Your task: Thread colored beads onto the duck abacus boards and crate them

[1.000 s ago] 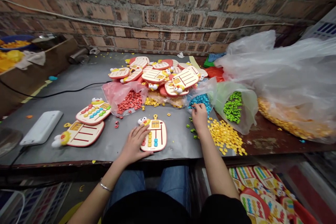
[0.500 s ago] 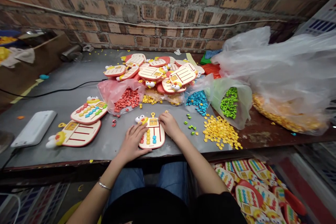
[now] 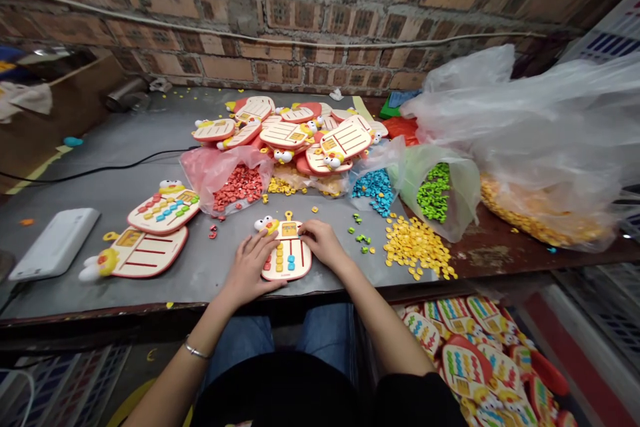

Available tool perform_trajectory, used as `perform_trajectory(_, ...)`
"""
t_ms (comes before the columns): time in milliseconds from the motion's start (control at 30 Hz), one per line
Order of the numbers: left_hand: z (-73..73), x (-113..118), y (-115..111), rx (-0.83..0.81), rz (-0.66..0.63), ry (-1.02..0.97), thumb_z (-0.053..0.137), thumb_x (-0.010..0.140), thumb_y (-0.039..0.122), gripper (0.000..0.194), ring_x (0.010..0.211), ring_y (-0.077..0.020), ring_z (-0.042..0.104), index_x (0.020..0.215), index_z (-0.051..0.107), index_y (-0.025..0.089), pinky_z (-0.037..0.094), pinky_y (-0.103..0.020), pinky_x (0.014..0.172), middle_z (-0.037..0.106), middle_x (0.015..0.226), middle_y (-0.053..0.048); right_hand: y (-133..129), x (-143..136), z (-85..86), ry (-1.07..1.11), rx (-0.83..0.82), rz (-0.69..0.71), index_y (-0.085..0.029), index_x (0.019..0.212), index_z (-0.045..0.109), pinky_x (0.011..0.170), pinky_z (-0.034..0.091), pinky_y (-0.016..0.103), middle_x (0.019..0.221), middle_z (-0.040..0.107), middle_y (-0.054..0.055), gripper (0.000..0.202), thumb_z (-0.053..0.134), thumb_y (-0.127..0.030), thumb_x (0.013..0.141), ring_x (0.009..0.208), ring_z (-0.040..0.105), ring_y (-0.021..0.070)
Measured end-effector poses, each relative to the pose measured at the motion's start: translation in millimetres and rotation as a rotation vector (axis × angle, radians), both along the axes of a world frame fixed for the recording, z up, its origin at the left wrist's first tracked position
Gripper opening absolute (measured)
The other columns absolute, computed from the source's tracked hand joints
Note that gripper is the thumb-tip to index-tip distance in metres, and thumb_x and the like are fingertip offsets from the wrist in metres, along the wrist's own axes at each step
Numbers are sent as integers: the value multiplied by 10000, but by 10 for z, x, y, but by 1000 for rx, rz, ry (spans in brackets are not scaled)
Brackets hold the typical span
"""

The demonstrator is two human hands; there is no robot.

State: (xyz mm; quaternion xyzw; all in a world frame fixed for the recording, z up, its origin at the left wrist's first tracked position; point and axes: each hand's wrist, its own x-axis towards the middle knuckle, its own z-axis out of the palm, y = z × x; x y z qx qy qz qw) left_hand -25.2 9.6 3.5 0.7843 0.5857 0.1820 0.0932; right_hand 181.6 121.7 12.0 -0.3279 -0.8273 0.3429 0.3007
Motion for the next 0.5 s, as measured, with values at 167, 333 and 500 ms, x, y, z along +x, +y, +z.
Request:
perform_trajectory(167,12,-4,0,-6,-6,-3,694,700,549,759,1395,-323,285,1337,453,214,197,-543,1121,406,1484,-104,74,36,31,-11,-91,136,-189,880,662,816,475,309,912,683,46,124,570,-117,836,864,626,178)
perform_trajectory(333,30,2,-5,5,-10,-12,694,697,533,757,1388,-332,301,1346,457,225,197,-546,1125,430,1466,-113,35,-105,-19,-20,-66,76,-189,855,674,789,478,306,856,687,39,84,617,-139,819,822,620,176)
perform_trajectory(500,27,5,-1,20,0,-2,687,695,551,753,1378,-347,319,1341,462,236,140,-600,1125,445,1455,-114,-173,-31,-8,91,-239,122,-203,1093,637,806,506,318,947,702,43,279,666,-242,818,851,650,176)
